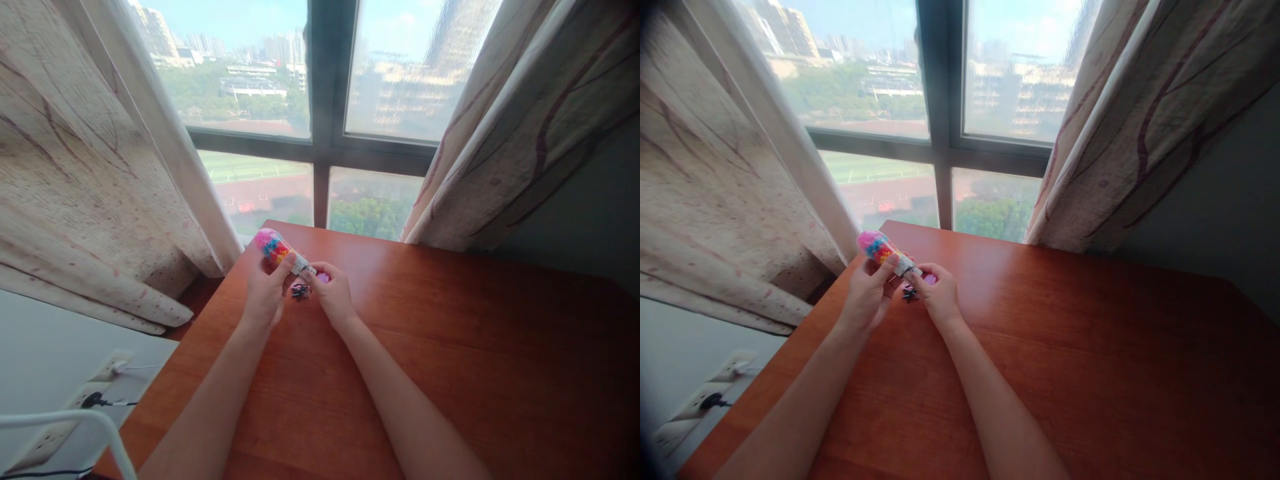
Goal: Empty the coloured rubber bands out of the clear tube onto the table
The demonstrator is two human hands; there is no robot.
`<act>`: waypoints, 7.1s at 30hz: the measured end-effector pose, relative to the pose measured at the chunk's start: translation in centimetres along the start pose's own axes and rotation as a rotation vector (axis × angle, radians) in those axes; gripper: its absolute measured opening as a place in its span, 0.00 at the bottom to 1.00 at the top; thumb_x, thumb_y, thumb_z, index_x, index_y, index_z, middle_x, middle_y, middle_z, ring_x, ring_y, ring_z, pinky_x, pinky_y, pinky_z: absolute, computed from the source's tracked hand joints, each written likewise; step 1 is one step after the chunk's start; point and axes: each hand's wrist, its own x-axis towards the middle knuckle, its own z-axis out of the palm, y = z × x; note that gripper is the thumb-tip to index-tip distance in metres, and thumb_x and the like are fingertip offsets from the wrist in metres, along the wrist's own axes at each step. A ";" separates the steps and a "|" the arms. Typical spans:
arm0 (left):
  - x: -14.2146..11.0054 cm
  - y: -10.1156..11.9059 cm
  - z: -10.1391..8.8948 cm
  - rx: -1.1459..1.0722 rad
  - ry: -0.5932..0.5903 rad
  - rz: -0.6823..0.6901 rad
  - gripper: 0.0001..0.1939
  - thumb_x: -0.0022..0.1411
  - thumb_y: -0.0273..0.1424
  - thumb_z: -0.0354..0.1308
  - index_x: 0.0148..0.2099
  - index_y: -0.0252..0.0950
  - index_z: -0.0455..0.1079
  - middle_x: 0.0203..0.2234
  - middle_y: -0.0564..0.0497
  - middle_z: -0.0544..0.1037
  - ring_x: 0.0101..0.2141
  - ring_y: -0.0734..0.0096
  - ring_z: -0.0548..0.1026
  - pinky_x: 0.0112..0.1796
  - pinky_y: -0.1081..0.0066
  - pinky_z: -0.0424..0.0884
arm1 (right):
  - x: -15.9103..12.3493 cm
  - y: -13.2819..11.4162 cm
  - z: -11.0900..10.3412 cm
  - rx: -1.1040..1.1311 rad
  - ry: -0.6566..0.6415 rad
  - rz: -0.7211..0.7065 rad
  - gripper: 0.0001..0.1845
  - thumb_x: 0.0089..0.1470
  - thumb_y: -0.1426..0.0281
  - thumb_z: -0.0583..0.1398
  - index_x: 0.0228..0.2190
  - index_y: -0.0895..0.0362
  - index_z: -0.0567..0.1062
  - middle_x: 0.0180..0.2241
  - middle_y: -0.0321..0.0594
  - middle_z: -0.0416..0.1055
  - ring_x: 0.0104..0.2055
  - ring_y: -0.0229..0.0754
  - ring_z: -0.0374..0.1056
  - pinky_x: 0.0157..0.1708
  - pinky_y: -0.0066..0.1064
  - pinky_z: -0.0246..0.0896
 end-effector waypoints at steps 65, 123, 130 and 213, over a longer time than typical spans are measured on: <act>4.1 -1.3 -3.0 0.025 -0.077 -0.070 0.23 0.42 0.32 0.75 0.40 0.36 0.70 0.28 0.56 0.74 0.30 0.75 0.74 0.33 0.73 0.73 | 5.7 0.2 -3.7 -0.948 -0.336 -0.406 0.15 0.53 0.71 0.63 0.45 0.54 0.77 0.40 0.45 0.70 0.47 0.49 0.64 0.51 0.40 0.58; 0.0 0.7 -3.4 -0.031 0.116 -0.059 0.21 0.45 0.39 0.73 0.36 0.35 0.70 0.29 0.56 0.75 0.27 0.78 0.73 0.27 0.79 0.72 | -5.1 -0.5 0.1 -0.259 -0.361 -0.256 0.34 0.55 0.72 0.57 0.62 0.51 0.62 0.24 0.29 0.67 0.21 0.34 0.60 0.26 0.25 0.58; -0.5 0.5 -2.9 -0.049 0.012 -0.207 0.21 0.46 0.41 0.73 0.35 0.34 0.70 0.26 0.53 0.76 0.24 0.75 0.74 0.25 0.75 0.73 | -4.6 -1.1 -0.1 -0.683 -0.432 -0.310 0.36 0.56 0.72 0.56 0.65 0.57 0.55 0.30 0.38 0.75 0.29 0.44 0.70 0.31 0.31 0.63; -2.6 0.9 -3.8 -0.103 -0.057 -0.122 0.19 0.47 0.34 0.74 0.37 0.33 0.71 0.30 0.53 0.78 0.28 0.75 0.77 0.31 0.76 0.75 | -6.3 -1.6 1.6 0.214 -0.514 0.119 0.36 0.52 0.67 0.62 0.61 0.57 0.59 0.16 0.22 0.64 0.15 0.31 0.58 0.16 0.21 0.51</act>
